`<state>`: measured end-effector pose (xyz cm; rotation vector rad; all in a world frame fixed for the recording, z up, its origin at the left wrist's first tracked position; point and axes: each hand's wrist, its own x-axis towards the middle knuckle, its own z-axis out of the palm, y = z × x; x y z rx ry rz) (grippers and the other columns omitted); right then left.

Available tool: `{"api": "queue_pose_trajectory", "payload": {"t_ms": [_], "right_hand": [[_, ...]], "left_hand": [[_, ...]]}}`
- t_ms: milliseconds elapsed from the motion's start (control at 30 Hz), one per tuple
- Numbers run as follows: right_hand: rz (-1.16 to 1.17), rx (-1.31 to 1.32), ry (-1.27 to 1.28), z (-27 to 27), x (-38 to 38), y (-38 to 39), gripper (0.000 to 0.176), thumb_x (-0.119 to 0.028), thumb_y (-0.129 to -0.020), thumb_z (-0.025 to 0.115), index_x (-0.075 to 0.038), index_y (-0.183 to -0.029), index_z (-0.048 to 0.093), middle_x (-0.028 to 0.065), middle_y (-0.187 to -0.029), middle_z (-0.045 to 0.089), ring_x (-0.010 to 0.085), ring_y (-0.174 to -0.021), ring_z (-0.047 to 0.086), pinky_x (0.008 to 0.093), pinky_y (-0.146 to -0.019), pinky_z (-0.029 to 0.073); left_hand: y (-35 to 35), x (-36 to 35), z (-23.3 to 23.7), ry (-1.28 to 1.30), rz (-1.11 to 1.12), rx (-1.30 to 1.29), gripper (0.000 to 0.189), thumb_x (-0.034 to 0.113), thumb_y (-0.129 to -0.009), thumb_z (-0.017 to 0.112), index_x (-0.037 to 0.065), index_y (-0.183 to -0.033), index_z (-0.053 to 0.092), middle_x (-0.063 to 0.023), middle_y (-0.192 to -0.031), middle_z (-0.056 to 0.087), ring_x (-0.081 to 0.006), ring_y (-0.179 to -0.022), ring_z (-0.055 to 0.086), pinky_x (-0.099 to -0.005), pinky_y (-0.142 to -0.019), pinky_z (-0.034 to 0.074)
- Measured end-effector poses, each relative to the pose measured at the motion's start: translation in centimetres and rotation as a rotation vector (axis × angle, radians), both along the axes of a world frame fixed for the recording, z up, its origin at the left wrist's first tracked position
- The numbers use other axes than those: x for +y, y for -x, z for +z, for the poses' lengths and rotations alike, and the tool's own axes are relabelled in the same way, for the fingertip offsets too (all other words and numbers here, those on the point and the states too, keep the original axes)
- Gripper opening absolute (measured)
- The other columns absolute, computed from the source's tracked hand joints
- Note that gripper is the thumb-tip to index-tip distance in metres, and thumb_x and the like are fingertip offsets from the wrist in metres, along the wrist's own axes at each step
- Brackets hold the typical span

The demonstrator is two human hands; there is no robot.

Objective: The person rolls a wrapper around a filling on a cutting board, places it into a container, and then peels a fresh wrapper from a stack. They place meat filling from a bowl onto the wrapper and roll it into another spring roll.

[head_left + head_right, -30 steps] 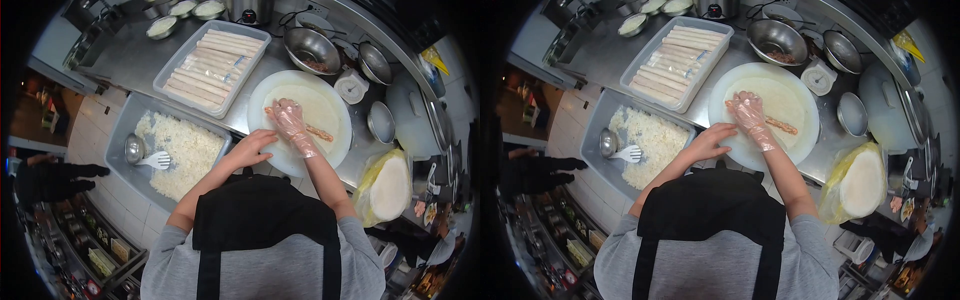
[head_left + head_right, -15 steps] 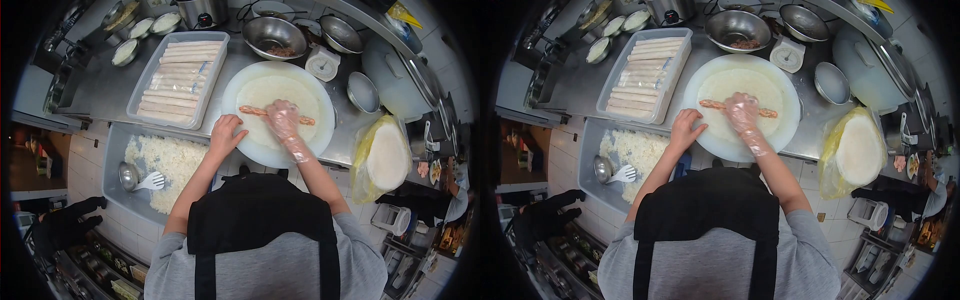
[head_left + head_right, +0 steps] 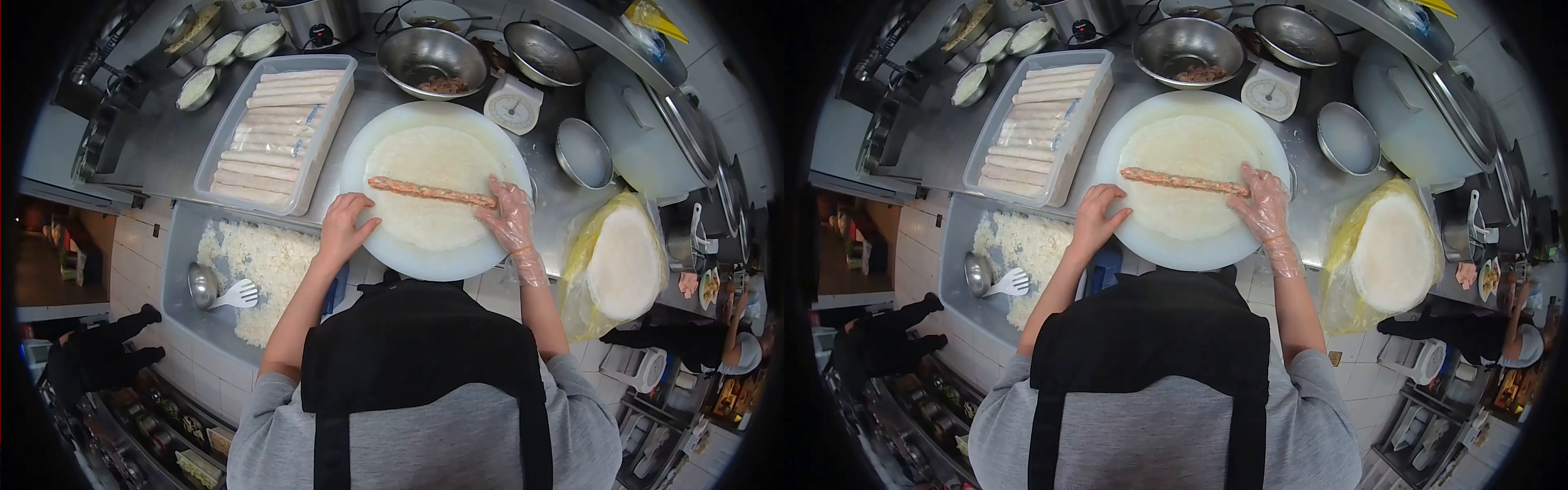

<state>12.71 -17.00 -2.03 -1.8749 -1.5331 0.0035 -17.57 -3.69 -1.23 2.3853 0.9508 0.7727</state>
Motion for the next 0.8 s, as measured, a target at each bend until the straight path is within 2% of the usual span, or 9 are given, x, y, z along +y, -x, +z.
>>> {"api": "queue_pose_trajectory", "payload": {"t_ms": [167,267,300,400,467,533,633,800], "right_hand": [[0.126,-0.035,0.088,-1.4,-0.1,-1.9,0.055,-0.027,-0.062,0.079,-0.008,-0.112,0.065,0.0130,-0.107,0.059,0.0322,-0.100,0.054,0.0424,-0.089,0.043],[0.075,-0.031,0.159,1.7,0.6,-0.9,0.058,-0.027,-0.063,0.079,-0.007,-0.114,0.063,0.0131,-0.106,0.060,0.0333,-0.101,0.054,0.0433,-0.090,0.042],[0.013,-0.091,0.072,2.3,1.3,0.2,0.052,-0.026,-0.065,0.077,-0.006,-0.111,0.063,0.0136,-0.104,0.061,0.0338,-0.102,0.055,0.0438,-0.091,0.042],[0.222,-0.050,0.116,3.9,5.4,4.3,0.045,-0.024,-0.068,0.075,-0.005,-0.107,0.064,0.0143,-0.103,0.061,0.0340,-0.103,0.055,0.0445,-0.091,0.041],[0.269,-0.137,0.089,1.1,9.0,7.3,0.031,-0.025,-0.073,0.071,-0.007,-0.099,0.066,0.0125,-0.099,0.061,0.0317,-0.101,0.056,0.0449,-0.088,0.041],[0.342,-0.239,0.084,1.9,11.2,10.5,0.021,-0.028,-0.079,0.065,-0.011,-0.090,0.069,0.0094,-0.093,0.062,0.0281,-0.096,0.057,0.0442,-0.084,0.042],[0.331,-0.278,0.231,1.3,13.3,12.4,0.020,-0.031,-0.081,0.062,-0.013,-0.083,0.071,0.0072,-0.088,0.061,0.0250,-0.092,0.057,0.0431,-0.081,0.042],[0.304,-0.306,0.251,0.7,13.3,13.1,0.017,-0.028,-0.080,0.063,-0.013,-0.086,0.067,0.0061,-0.090,0.059,0.0243,-0.094,0.056,0.0426,-0.081,0.041]], "left_hand": [[-0.2,-0.2,0.0,0.004,-0.005,-0.017,0.028,0.012,-0.070,0.073,0.003,-0.095,0.063,-0.0110,-0.100,0.063,-0.0308,-0.098,0.057,-0.0385,-0.085,0.045],[0.3,-0.2,-0.2,-0.008,0.026,-0.076,0.028,0.014,-0.071,0.073,0.004,-0.096,0.064,-0.0107,-0.102,0.063,-0.0302,-0.099,0.057,-0.0384,-0.086,0.045],[0.4,0.0,-0.3,-0.005,0.031,-0.103,0.028,0.015,-0.072,0.073,0.004,-0.096,0.064,-0.0105,-0.102,0.063,-0.0299,-0.099,0.057,-0.0386,-0.086,0.046],[0.4,1.1,-0.6,-0.023,0.056,-0.100,0.029,0.011,-0.072,0.073,0.004,-0.099,0.065,-0.0109,-0.103,0.064,-0.0302,-0.098,0.057,-0.0374,-0.086,0.045],[0.1,1.5,-0.9,-0.027,0.053,-0.092,0.028,0.014,-0.070,0.075,0.005,-0.095,0.067,-0.0093,-0.101,0.064,-0.0291,-0.098,0.057,-0.0371,-0.086,0.044],[0.0,1.8,-1.4,-0.039,0.063,-0.079,0.028,0.015,-0.068,0.076,0.005,-0.093,0.067,-0.0084,-0.100,0.064,-0.0283,-0.098,0.057,-0.0371,-0.086,0.044],[0.1,1.8,-1.9,-0.039,0.082,-0.079,0.029,0.017,-0.067,0.078,0.006,-0.091,0.067,-0.0073,-0.100,0.064,-0.0272,-0.099,0.056,-0.0370,-0.087,0.043],[-0.1,1.8,-1.9,-0.040,0.082,-0.085,0.030,0.019,-0.066,0.078,0.007,-0.091,0.067,-0.0065,-0.100,0.063,-0.0265,-0.100,0.056,-0.0375,-0.086,0.042]]}}
